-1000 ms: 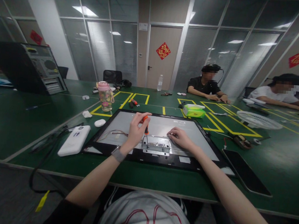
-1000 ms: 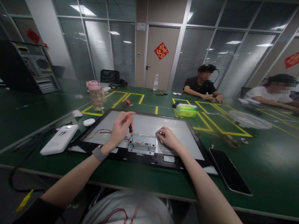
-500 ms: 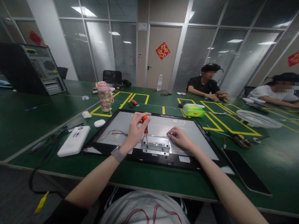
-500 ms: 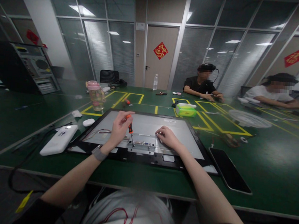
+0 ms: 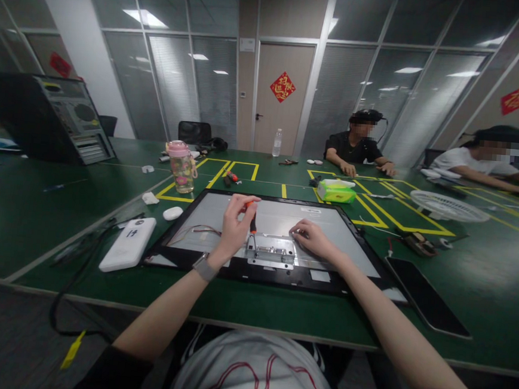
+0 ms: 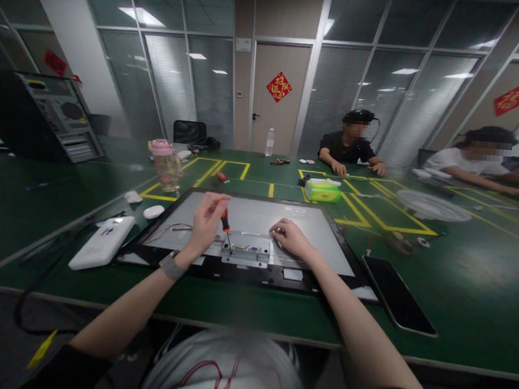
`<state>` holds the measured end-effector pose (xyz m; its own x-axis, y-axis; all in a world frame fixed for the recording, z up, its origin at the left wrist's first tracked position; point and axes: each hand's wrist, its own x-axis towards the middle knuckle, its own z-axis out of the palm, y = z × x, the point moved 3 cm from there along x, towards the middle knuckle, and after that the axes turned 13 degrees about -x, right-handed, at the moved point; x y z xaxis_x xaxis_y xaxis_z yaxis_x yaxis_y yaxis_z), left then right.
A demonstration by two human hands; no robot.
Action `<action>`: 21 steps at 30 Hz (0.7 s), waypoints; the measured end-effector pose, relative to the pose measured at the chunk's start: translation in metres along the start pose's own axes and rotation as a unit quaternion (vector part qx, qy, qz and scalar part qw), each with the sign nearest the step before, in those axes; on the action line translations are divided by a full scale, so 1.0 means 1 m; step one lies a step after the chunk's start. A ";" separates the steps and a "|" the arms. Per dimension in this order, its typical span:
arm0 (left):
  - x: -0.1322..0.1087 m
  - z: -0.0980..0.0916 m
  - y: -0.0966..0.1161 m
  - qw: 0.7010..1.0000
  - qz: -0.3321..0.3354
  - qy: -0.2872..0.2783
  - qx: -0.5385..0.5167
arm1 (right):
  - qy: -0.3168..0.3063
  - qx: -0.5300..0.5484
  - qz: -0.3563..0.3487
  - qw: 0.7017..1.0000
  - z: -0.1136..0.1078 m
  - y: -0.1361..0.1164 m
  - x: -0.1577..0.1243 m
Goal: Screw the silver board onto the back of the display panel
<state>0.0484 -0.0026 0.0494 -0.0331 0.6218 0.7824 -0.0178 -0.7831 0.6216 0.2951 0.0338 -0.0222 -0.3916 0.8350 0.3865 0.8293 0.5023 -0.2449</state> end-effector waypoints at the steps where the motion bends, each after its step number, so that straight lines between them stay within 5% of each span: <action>1: 0.000 0.000 0.001 1.000 0.008 0.006 0.006 | 0.001 0.002 -0.001 1.000 0.000 0.000 0.000; 21: -0.004 0.003 -0.008 0.997 -0.067 -0.002 -0.030 | -0.001 -0.017 -0.004 1.000 0.000 -0.002 0.000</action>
<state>0.0515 0.0012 0.0417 -0.0227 0.7215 0.6921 -0.0808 -0.6913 0.7180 0.2933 0.0321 -0.0217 -0.3995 0.8314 0.3862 0.8391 0.5013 -0.2111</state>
